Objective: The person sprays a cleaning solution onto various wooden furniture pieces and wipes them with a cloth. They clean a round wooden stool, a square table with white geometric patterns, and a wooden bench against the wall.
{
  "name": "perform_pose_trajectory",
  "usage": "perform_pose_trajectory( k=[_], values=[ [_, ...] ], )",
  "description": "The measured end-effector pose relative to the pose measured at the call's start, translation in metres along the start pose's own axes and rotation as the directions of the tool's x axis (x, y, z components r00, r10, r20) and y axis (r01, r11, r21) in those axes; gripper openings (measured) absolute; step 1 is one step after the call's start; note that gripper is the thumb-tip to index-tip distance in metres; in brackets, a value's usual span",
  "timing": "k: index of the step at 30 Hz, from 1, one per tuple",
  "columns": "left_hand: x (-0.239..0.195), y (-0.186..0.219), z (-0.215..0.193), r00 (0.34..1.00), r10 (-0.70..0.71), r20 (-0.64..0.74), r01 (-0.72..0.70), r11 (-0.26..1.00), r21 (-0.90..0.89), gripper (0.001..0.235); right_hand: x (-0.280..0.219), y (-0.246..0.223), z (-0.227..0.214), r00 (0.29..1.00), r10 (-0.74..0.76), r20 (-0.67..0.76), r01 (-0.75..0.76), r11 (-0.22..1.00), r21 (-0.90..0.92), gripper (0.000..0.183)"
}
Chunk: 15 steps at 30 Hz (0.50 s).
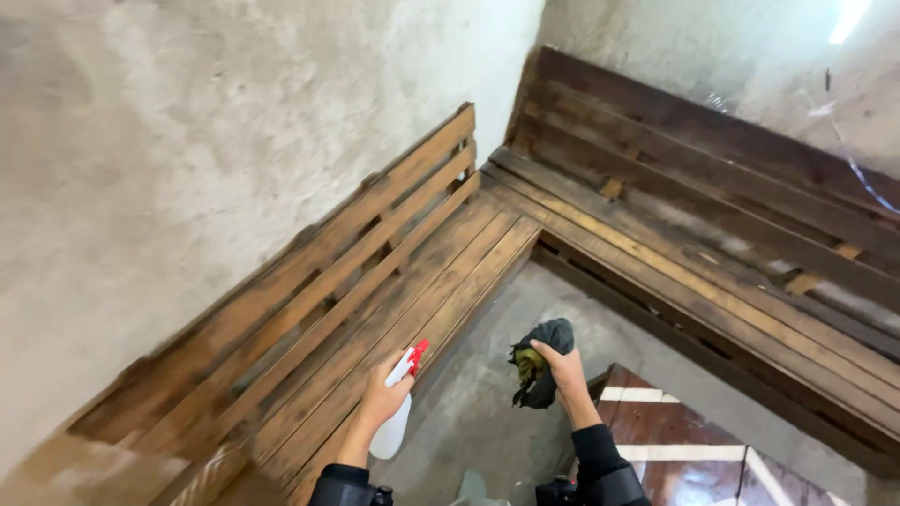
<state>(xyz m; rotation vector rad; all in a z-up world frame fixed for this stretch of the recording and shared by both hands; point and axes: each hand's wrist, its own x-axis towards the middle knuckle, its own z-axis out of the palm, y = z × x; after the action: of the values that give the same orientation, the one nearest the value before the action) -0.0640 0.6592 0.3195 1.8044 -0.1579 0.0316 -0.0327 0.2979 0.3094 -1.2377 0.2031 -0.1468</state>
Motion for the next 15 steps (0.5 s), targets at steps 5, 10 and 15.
perform_pose_trajectory(
  k=[5, 10, 15],
  values=[
    [0.067, -0.008, 0.043, 0.997, -0.053, -0.048, 0.048, 0.994, -0.094, 0.028, 0.075, -0.001, -0.022, 0.999, 0.05, -0.01, -0.05, 0.998, -0.037, 0.028],
    [0.113, -0.024, 0.064, 0.994, -0.09, -0.058, 0.082, 0.988, -0.131, 0.032, 0.123, 0.0, -0.015, 0.997, 0.054, -0.058, -0.052, 0.998, 0.029, 0.031],
    [0.154, -0.032, 0.059, 0.98, -0.175, -0.093, 0.165, 0.98, -0.108, 0.035, 0.173, 0.015, -0.006, 0.996, 0.08, -0.031, -0.08, 0.997, 0.023, 0.033]
  ],
)
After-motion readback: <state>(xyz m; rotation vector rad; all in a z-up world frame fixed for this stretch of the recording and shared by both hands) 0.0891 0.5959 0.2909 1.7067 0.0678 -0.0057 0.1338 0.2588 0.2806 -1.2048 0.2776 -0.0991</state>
